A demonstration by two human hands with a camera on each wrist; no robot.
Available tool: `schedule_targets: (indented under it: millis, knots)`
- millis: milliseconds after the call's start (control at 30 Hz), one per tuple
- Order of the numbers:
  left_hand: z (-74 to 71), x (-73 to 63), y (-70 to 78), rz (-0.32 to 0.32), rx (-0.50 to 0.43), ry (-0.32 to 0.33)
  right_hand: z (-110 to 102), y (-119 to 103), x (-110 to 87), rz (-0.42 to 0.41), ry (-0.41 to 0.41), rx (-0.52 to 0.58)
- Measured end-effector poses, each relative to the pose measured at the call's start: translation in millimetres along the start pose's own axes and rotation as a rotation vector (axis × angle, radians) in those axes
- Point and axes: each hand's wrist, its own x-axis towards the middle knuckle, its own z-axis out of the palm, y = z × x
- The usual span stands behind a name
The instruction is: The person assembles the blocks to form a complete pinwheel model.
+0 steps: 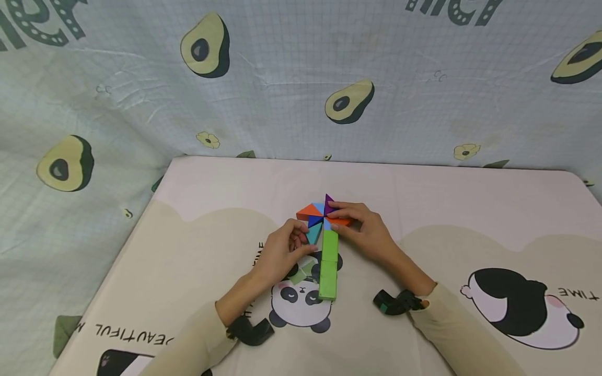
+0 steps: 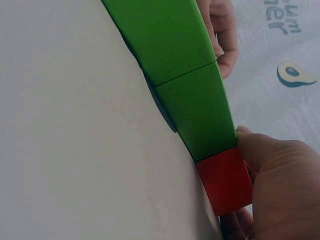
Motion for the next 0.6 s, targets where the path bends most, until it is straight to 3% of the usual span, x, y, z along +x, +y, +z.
schedule_targets:
  millis: [233, 600]
  knots:
    - [0.6, -0.4, -3.5, 0.070, 0.003, 0.054, 0.1, -0.5, 0.2, -0.004, 0.000, 0.003]
    - [2.8, 5.2, -1.3, 0.062, 0.008, 0.043, -0.2, 0.7, 0.4, -0.005, 0.001, 0.003]
